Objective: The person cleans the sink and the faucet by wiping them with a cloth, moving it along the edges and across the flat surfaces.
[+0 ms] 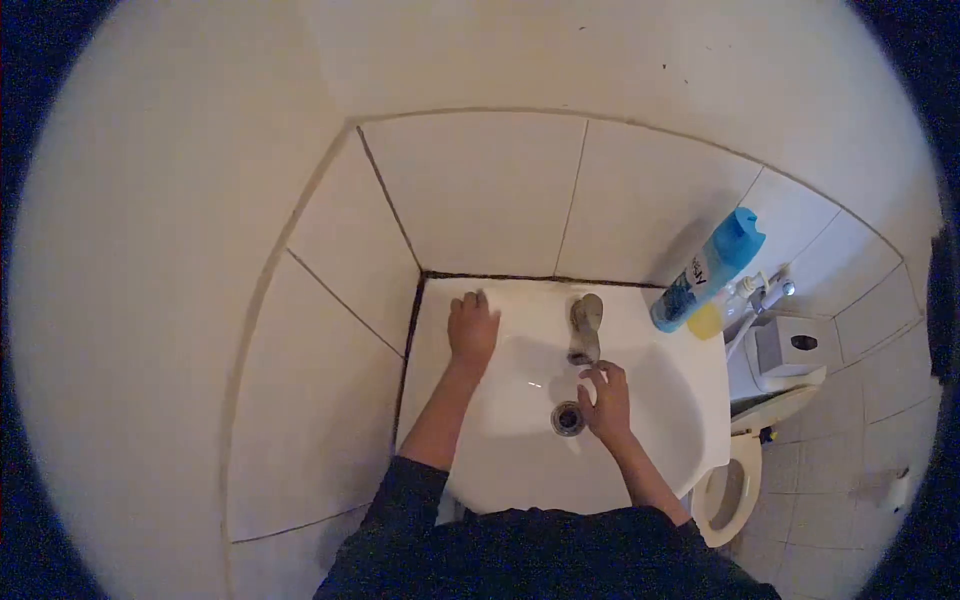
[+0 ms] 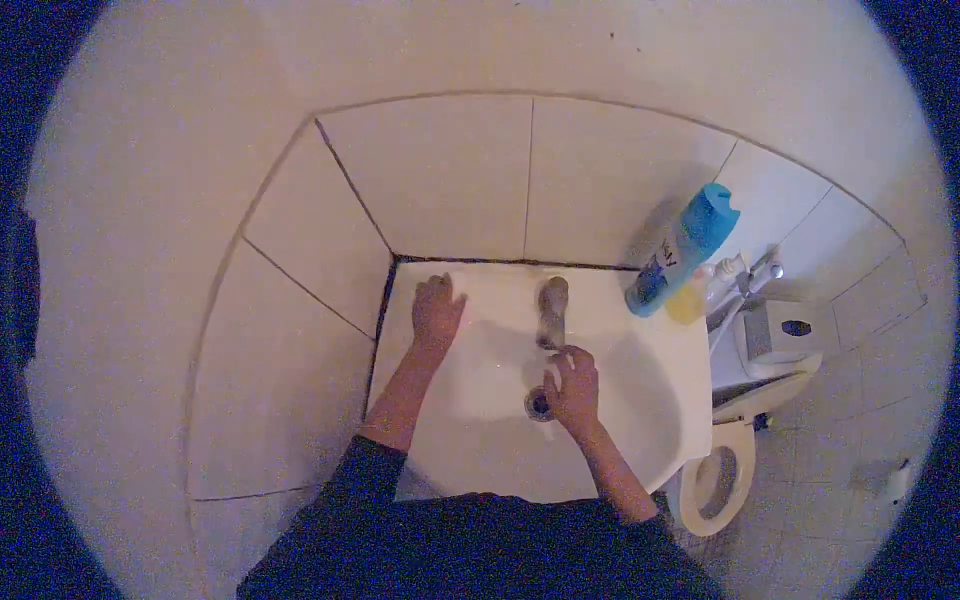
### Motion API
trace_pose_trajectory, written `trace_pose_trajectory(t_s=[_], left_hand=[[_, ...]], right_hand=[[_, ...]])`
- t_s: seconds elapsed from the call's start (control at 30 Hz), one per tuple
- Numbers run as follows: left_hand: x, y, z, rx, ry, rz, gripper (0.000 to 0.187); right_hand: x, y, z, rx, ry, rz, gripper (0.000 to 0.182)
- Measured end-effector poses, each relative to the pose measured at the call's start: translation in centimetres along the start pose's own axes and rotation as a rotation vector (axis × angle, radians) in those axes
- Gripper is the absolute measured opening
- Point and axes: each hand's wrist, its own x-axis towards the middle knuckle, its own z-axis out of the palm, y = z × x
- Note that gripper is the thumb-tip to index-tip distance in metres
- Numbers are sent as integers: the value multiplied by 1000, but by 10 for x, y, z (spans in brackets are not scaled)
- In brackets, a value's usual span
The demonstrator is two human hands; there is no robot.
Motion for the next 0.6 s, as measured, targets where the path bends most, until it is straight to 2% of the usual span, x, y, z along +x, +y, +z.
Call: trace_pose_trajectory(t_s=[0.07, 0.13, 0.17, 0.27, 0.3, 0.4, 0.43, 0.47, 0.53, 0.57, 0.6], left_hand=[[-3, 13, 8, 75, -29, -29, 49], [-26, 32, 15, 56, 56, 189, 51], [-27, 29, 16, 58, 53, 188, 51], [-22, 12, 9, -69, -73, 184, 50], [-14, 4, 3, 54, -84, 211, 49], [-24, 23, 24, 68, 39, 125, 47], [-35, 37, 25, 10, 106, 232, 46], [-38, 36, 23, 13, 104, 229, 46], [-37, 39, 8, -98, -40, 265, 45], [-29, 24, 25, -80, 54, 217, 43], [-25, 25, 20, -82, 54, 221, 43]], right_hand=[[-1, 12, -7, 27, 19, -11, 36], [-3, 19, -10, -62, 73, 60, 41], [-2, 18, -14, -73, 53, 53, 50], [10, 14, -20, -159, 29, -1, 56], [11, 15, -19, -162, 32, 2, 56], [14, 19, -12, -239, -16, 12, 62], [15, 19, -10, -260, -12, 25, 62], [14, 19, -8, -280, -14, 38, 63], [17, 21, -9, -274, -39, 45, 63], [18, 23, -11, -272, -60, 55, 63], [17, 23, -13, -274, -57, 59, 63]])
